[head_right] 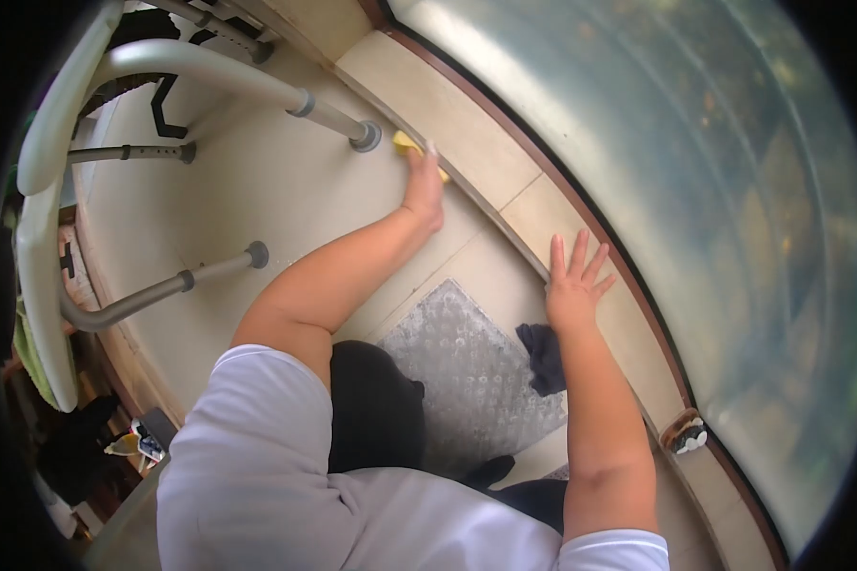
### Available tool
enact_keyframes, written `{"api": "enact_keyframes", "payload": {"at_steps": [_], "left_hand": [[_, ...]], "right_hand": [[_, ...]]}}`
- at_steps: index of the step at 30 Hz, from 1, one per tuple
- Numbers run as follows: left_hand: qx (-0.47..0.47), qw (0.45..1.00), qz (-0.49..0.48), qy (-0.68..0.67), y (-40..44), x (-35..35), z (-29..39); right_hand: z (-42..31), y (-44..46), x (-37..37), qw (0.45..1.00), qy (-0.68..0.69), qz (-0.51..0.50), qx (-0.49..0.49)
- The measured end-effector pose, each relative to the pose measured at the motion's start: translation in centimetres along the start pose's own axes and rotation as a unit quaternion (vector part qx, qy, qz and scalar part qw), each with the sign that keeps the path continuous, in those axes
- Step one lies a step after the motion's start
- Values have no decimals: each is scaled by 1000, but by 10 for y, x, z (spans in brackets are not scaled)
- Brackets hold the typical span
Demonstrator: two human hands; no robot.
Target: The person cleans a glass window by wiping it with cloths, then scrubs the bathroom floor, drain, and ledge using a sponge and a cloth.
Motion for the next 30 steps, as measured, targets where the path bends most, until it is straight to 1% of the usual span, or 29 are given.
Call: {"api": "enact_keyframes", "payload": {"at_steps": [1, 2, 4, 6, 8, 9, 11, 13, 15, 16, 18, 19, 20, 21, 22, 23, 24, 25, 27, 29, 30], "left_hand": [[-36, 999, -25, 2, -13, 11, -2], [-27, 993, -23, -113, 0, 9, 4], [1, 979, -13, -205, 34, -16, 32], [-33, 970, -16, -241, 62, -41, 46], [-15, 994, 27, -100, 40, -39, 21], [-1, 998, 50, -29, 24, -35, 3], [34, 989, 93, 111, -7, -17, -15], [-98, 981, 30, 162, -52, 18, -25], [-64, 984, 28, 165, -46, 10, -12], [-45, 985, 28, 162, -35, 3, -3], [33, 991, 45, 119, -1, -26, 22], [7, 994, 25, 104, -5, -23, 11], [-18, 996, 5, 90, -23, -10, 12], [-39, 996, -14, 76, -40, 5, 11], [-17, 995, -49, 90, -48, 18, -18], [-36, 965, -25, 259, -37, 21, -77], [-143, 960, -115, 210, -88, 54, -59], [-183, 935, -145, 268, -100, 69, -79], [-204, 946, -135, 215, -112, 68, -40], [-116, 984, -27, 133, -57, 32, -39], [-76, 993, 12, 93, -45, 10, -15]], "right_hand": [[-2, 0, -4, 1000, 6, 1, -1], [-1, -1, -5, 1000, 11, 2, 0], [0, 1, -1, 1000, 3, 5, 3], [2, 2, 2, 1000, 13, 11, 5], [4, 1, 4, 1000, 18, -1, 9], [3, 1, 3, 1000, 21, -3, 8], [2, 1, 0, 1000, 13, -21, 18], [5, 0, 5, 999, 17, -32, 24], [5, -1, -1, 999, 21, -33, 11], [5, -4, -5, 998, 10, -57, 16], [8, -8, -13, 997, 25, -75, -25], [13, -10, -12, 995, 32, -88, -44], [21, -12, -8, 993, 42, -58, -89], [31, -16, -2, 991, 68, -49, -102], [40, -23, 3, 988, 96, -37, -115], [45, -29, 4, 983, 125, -23, -130], [51, -39, 7, 985, 124, -16, -118], [56, -50, 11, 987, 122, -11, -106], [66, -63, 20, 988, 125, -10, -92], [74, -70, 24, 987, 137, -12, -88], [77, -71, 26, 988, 124, -13, -85]]}}
Point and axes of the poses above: each hand's wrist, its own y-axis towards the middle knuckle, its own x-axis out of the palm, z = x × y, the point moved 7 cm from there along y, towards the middle knuckle, and after that the axes turned 13 degrees about -z, right-handed, at the moved point
